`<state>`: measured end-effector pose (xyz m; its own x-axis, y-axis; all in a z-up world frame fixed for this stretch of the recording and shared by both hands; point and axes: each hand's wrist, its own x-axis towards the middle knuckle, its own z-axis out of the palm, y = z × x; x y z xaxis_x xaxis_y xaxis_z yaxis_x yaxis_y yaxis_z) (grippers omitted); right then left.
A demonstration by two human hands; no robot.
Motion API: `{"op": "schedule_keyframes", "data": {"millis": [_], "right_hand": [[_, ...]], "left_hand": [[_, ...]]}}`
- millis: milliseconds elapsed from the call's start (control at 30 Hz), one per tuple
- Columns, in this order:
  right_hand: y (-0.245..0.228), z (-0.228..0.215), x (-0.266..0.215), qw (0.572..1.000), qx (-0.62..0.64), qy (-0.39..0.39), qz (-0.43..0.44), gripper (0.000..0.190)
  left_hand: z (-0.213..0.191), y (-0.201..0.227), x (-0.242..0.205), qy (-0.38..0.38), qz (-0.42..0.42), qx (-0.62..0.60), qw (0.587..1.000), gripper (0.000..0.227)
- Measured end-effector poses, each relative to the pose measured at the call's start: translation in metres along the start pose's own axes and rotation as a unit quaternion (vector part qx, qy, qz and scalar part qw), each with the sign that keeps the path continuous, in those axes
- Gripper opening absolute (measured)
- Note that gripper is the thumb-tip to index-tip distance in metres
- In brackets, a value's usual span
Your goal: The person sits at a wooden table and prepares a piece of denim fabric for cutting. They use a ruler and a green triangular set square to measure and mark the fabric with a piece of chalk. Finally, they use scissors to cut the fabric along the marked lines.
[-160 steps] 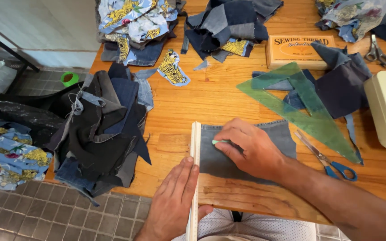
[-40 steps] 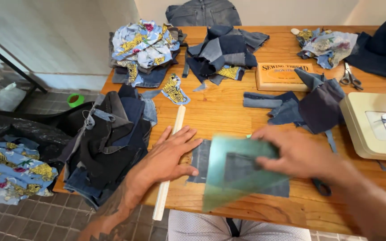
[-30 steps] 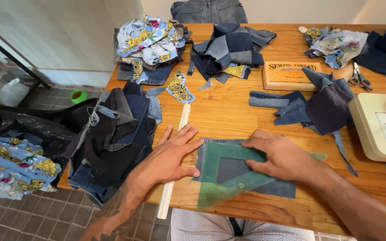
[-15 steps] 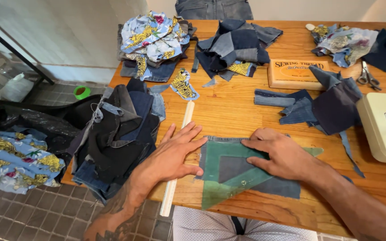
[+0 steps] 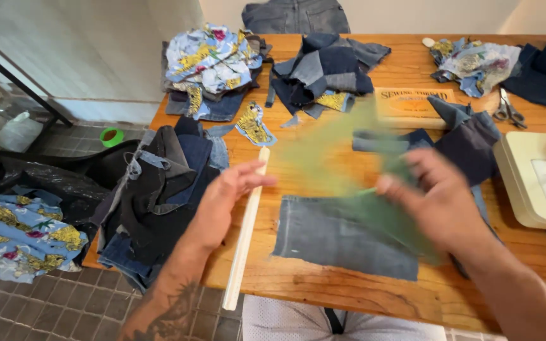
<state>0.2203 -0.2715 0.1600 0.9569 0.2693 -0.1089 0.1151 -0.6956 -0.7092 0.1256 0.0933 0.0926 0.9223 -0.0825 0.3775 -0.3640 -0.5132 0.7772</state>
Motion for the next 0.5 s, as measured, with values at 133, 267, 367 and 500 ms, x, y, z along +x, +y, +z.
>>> {"op": "schedule_keyframes", "data": {"millis": [133, 267, 367, 500], "right_hand": [[0.001, 0.030, -0.004, 0.811, 0.578, 0.067, -0.064, 0.031], [-0.008, 0.056, -0.030, 0.744, 0.664, -0.049, -0.058, 0.030], [0.011, 0.053, -0.048, 0.809, 0.521, -0.049, -0.267, 0.063], [0.037, 0.008, -0.057, 0.809, 0.524, -0.026, -0.266, 0.097]], "left_hand": [[0.015, 0.084, 0.023, -0.090, -0.092, -0.207, 0.970, 0.080], [0.020, 0.129, 0.048, -0.184, -0.129, -0.058, 0.973, 0.034], [0.012, 0.105, 0.055, -0.227, -0.093, -0.107, 0.964, 0.022], [0.001, 0.083, 0.065, -0.193, -0.054, 0.053, 0.978, 0.041]]}}
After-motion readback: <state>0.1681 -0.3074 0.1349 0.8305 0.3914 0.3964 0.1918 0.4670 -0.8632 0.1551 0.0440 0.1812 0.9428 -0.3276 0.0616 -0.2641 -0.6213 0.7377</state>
